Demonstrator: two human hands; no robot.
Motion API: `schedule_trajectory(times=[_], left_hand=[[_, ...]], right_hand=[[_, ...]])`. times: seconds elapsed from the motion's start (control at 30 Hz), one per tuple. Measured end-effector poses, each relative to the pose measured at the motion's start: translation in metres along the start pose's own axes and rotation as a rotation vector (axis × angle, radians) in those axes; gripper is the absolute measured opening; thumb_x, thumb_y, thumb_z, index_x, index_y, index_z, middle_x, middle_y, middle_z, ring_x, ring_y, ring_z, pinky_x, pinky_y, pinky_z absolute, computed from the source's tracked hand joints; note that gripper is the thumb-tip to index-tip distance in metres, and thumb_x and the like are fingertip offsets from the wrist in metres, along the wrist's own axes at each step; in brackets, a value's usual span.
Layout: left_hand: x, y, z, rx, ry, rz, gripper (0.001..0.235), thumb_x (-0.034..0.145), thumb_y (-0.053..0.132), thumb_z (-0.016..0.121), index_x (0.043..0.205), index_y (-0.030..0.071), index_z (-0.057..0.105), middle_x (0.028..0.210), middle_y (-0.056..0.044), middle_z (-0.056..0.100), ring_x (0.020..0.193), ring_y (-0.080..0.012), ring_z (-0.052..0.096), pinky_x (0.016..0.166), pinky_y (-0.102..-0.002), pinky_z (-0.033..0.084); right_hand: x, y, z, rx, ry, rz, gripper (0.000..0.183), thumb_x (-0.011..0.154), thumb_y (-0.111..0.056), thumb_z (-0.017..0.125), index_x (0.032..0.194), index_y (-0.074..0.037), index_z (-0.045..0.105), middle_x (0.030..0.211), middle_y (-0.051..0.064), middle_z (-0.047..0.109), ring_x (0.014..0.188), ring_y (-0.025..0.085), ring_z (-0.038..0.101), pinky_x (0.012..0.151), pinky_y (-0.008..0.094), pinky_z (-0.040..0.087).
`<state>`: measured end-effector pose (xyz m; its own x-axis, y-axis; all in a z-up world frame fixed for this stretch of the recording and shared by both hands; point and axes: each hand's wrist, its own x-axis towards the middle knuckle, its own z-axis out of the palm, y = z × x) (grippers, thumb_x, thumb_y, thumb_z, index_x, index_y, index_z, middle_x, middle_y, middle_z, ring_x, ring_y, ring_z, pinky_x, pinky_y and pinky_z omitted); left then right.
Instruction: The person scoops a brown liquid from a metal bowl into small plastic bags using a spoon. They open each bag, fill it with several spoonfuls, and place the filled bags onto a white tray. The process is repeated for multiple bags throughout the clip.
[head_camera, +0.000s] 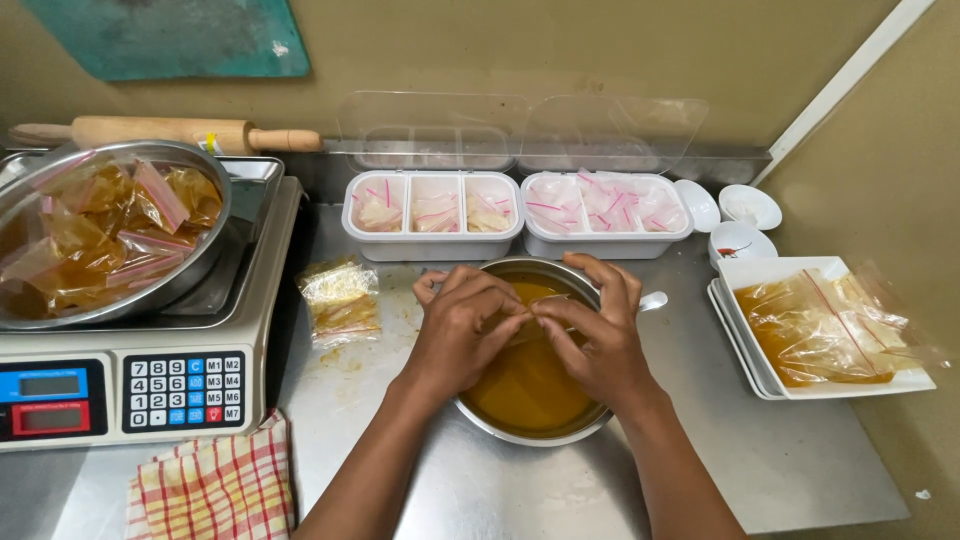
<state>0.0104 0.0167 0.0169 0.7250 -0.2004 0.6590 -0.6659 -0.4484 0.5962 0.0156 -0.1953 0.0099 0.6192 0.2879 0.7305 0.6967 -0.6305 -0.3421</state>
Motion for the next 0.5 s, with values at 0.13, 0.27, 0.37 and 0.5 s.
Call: schedule_trajectory(times=[0.13, 0.27, 0.37, 0.5], left_hand=[[0.001, 0.007, -0.004, -0.021, 0.005, 0.000, 0.012, 0.084, 0.004, 0.087, 0.085, 0.010, 0.076, 0.089, -0.004, 0.076, 0.096, -0.0285, 0.067, 0.103, -0.052, 0.038], [-0.003, -0.004, 0.004, 0.040, 0.008, -0.009, 0.016, 0.082, 0.009, 0.088, 0.082, 0.016, 0.074, 0.087, 0.003, 0.073, 0.099, -0.0223, 0.066, 0.104, -0.052, 0.031], [-0.006, -0.015, 0.012, 0.033, -0.002, -0.055, 0.017, 0.082, 0.010, 0.089, 0.085, 0.016, 0.074, 0.088, 0.001, 0.074, 0.100, -0.0230, 0.066, 0.104, -0.054, 0.029], [0.001, 0.015, -0.006, -0.029, -0.042, -0.130, 0.033, 0.078, 0.024, 0.094, 0.101, 0.008, 0.077, 0.099, -0.009, 0.077, 0.104, -0.0307, 0.067, 0.104, -0.060, 0.028]], right_hand=[[-0.001, -0.001, 0.000, -0.006, 0.007, 0.005, 0.017, 0.092, -0.014, 0.082, 0.100, -0.029, 0.080, 0.147, 0.004, 0.054, 0.139, 0.030, 0.045, 0.114, 0.048, 0.038], [-0.002, 0.000, 0.000, -0.045, 0.028, -0.032, 0.018, 0.092, -0.014, 0.082, 0.099, -0.030, 0.081, 0.145, 0.005, 0.055, 0.139, 0.030, 0.045, 0.115, 0.048, 0.036], [-0.003, 0.002, 0.000, -0.080, 0.046, -0.060, 0.017, 0.092, -0.015, 0.082, 0.098, -0.031, 0.081, 0.145, 0.005, 0.055, 0.140, 0.029, 0.046, 0.116, 0.048, 0.035], [-0.004, 0.003, -0.003, -0.144, 0.048, -0.112, 0.010, 0.093, -0.019, 0.081, 0.095, -0.028, 0.079, 0.144, 0.006, 0.057, 0.142, 0.027, 0.048, 0.119, 0.050, 0.032]])
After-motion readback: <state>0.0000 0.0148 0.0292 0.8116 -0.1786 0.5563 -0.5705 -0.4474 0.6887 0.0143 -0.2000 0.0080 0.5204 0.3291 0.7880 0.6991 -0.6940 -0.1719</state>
